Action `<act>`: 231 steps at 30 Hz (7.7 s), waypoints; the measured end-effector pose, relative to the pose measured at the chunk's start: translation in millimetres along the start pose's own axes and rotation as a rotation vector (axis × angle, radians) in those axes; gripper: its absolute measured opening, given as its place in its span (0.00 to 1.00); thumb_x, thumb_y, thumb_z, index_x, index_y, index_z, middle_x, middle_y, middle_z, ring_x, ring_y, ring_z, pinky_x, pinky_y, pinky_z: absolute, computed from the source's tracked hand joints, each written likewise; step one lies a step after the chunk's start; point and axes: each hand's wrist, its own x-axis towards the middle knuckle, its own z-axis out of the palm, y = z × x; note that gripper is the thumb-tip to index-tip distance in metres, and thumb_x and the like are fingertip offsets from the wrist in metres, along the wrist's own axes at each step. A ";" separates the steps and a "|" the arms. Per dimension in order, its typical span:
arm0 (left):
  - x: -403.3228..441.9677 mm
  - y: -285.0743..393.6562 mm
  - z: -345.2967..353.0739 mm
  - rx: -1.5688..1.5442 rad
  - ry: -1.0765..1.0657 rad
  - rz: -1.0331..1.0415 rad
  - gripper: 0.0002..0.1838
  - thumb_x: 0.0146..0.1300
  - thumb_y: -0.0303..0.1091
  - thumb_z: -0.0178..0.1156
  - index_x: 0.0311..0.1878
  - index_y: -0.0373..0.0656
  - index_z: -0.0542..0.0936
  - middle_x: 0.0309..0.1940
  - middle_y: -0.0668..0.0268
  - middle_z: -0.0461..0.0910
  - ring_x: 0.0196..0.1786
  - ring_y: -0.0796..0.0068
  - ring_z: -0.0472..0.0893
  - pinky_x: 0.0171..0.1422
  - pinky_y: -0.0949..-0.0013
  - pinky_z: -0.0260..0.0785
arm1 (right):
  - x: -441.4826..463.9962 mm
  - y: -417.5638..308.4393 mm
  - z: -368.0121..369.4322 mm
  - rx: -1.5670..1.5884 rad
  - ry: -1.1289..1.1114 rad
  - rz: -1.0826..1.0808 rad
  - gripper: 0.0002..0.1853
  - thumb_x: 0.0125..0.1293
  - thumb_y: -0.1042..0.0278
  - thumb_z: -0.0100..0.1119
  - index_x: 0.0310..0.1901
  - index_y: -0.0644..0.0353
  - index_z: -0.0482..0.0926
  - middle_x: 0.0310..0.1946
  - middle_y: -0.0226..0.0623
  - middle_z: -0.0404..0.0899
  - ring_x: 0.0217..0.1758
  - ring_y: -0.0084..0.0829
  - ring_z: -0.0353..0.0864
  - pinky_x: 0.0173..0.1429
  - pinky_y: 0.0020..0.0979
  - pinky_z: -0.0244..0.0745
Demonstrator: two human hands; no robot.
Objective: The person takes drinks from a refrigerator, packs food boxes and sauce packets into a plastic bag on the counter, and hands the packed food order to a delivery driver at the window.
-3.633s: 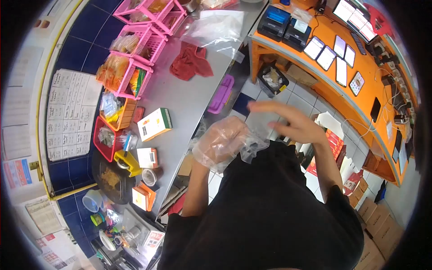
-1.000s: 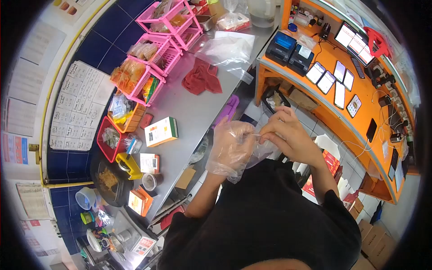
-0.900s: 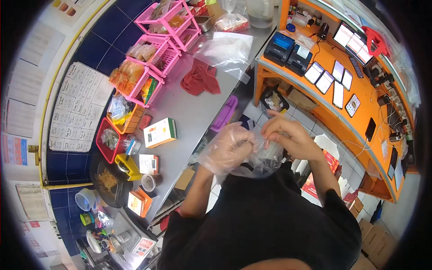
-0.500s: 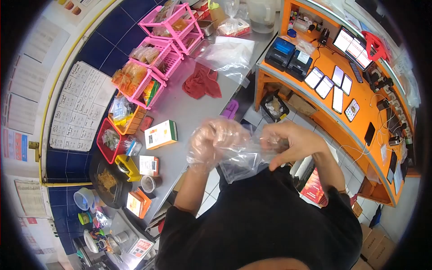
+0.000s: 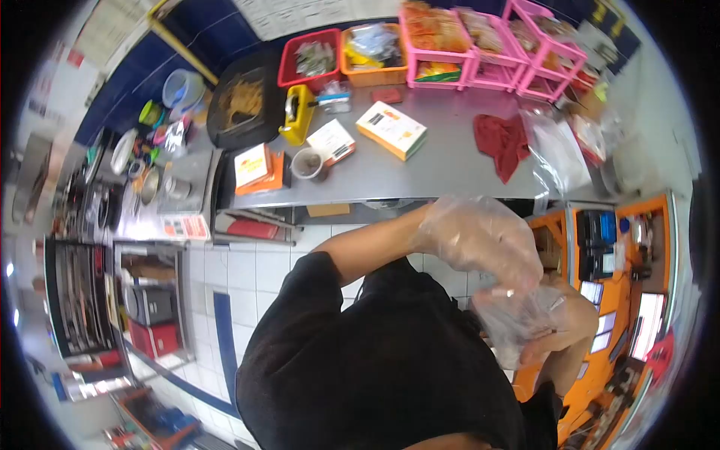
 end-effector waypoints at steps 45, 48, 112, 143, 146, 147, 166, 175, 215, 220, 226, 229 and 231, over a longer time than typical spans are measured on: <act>-318.8 -31.8 -73.8 1.046 1.026 -0.805 0.12 0.65 0.30 0.60 0.51 0.39 0.77 0.35 0.47 0.84 0.39 0.45 0.86 0.45 0.46 0.79 | 343.8 226.8 -5.7 -0.123 -0.461 0.661 0.19 0.66 0.56 0.62 0.54 0.56 0.85 0.51 0.42 0.84 0.55 0.46 0.83 0.66 0.47 0.73; -308.7 -28.2 -78.6 1.029 0.903 -0.989 0.14 0.65 0.30 0.59 0.53 0.37 0.77 0.36 0.48 0.84 0.39 0.45 0.86 0.44 0.46 0.79 | 364.3 231.5 22.8 -0.571 -0.484 0.914 0.19 0.65 0.55 0.64 0.51 0.59 0.85 0.48 0.46 0.86 0.52 0.48 0.85 0.59 0.46 0.79; -329.2 -33.3 -56.6 0.592 1.206 -1.012 0.16 0.77 0.42 0.53 0.52 0.40 0.82 0.41 0.48 0.85 0.46 0.41 0.83 0.54 0.52 0.76 | 527.1 263.2 78.5 -0.767 -0.581 0.106 0.43 0.47 0.66 0.77 0.68 0.44 0.69 0.68 0.45 0.69 0.69 0.49 0.73 0.62 0.46 0.79; -354.6 -54.4 -86.9 0.445 1.513 -0.932 0.19 0.79 0.44 0.51 0.44 0.35 0.80 0.36 0.45 0.82 0.41 0.43 0.82 0.47 0.50 0.73 | 365.0 257.4 72.4 -0.135 0.507 0.529 0.44 0.56 0.63 0.77 0.73 0.59 0.65 0.67 0.57 0.64 0.70 0.50 0.69 0.69 0.42 0.71; -353.3 -52.5 -79.6 0.651 1.533 -1.033 0.16 0.78 0.43 0.54 0.47 0.37 0.79 0.33 0.47 0.84 0.39 0.45 0.84 0.46 0.52 0.75 | 343.8 274.4 74.0 -0.336 0.796 0.563 0.34 0.66 0.60 0.71 0.69 0.63 0.68 0.61 0.57 0.73 0.63 0.49 0.77 0.64 0.42 0.76; -352.5 -53.4 -78.1 0.804 1.543 -1.033 0.15 0.77 0.42 0.57 0.49 0.37 0.79 0.32 0.49 0.85 0.38 0.49 0.86 0.45 0.55 0.77 | 332.6 282.9 75.1 -0.339 0.798 0.561 0.34 0.66 0.60 0.71 0.69 0.63 0.68 0.61 0.57 0.73 0.63 0.49 0.77 0.64 0.42 0.76; -341.8 -18.0 -87.1 0.209 1.624 -0.770 0.07 0.76 0.31 0.59 0.49 0.38 0.78 0.34 0.67 0.78 0.34 0.81 0.77 0.42 0.73 0.74 | 341.7 229.2 57.8 0.505 1.030 0.651 0.12 0.77 0.65 0.56 0.38 0.66 0.79 0.29 0.33 0.81 0.31 0.21 0.75 0.41 0.28 0.70; -329.3 29.9 -99.1 0.891 1.072 -0.876 0.15 0.71 0.26 0.54 0.57 0.38 0.82 0.43 0.50 0.85 0.46 0.54 0.84 0.53 0.59 0.77 | 349.4 225.4 50.3 0.161 1.013 0.367 0.08 0.74 0.71 0.60 0.45 0.66 0.85 0.46 0.37 0.86 0.56 0.27 0.81 0.62 0.30 0.71; -336.8 -47.0 -107.2 0.150 1.500 -0.359 0.11 0.72 0.35 0.67 0.48 0.36 0.85 0.43 0.60 0.85 0.48 0.75 0.83 0.54 0.69 0.75 | 358.6 262.9 48.0 0.524 0.631 0.472 0.07 0.74 0.73 0.62 0.46 0.59 0.73 0.37 0.27 0.79 0.40 0.17 0.80 0.43 0.23 0.75; -327.2 -49.5 -110.1 0.492 1.640 -0.695 0.12 0.77 0.38 0.61 0.48 0.37 0.79 0.36 0.61 0.87 0.37 0.78 0.84 0.41 0.71 0.75 | 360.0 255.3 41.3 0.426 0.507 0.457 0.07 0.76 0.70 0.60 0.48 0.59 0.72 0.37 0.26 0.76 0.45 0.20 0.80 0.54 0.27 0.74; -311.5 -29.8 -117.4 0.508 1.534 -0.887 0.15 0.74 0.43 0.62 0.51 0.39 0.80 0.35 0.54 0.89 0.40 0.72 0.88 0.44 0.66 0.77 | 359.5 270.5 49.5 0.361 0.562 0.407 0.07 0.77 0.71 0.59 0.47 0.60 0.71 0.38 0.29 0.73 0.43 0.22 0.77 0.49 0.27 0.73; -304.2 0.3 -110.3 0.536 1.353 -0.796 0.17 0.72 0.44 0.64 0.53 0.41 0.84 0.37 0.54 0.89 0.43 0.65 0.90 0.47 0.63 0.78 | 355.5 278.2 50.0 0.361 0.650 0.426 0.06 0.78 0.71 0.57 0.48 0.60 0.70 0.37 0.29 0.72 0.43 0.21 0.75 0.48 0.27 0.72; -303.0 -4.9 -108.6 0.597 1.324 -0.838 0.17 0.71 0.44 0.63 0.53 0.41 0.85 0.37 0.53 0.89 0.43 0.61 0.89 0.48 0.61 0.78 | 352.0 283.2 49.3 0.411 0.605 0.437 0.06 0.78 0.71 0.56 0.49 0.60 0.70 0.36 0.28 0.72 0.42 0.20 0.74 0.47 0.26 0.71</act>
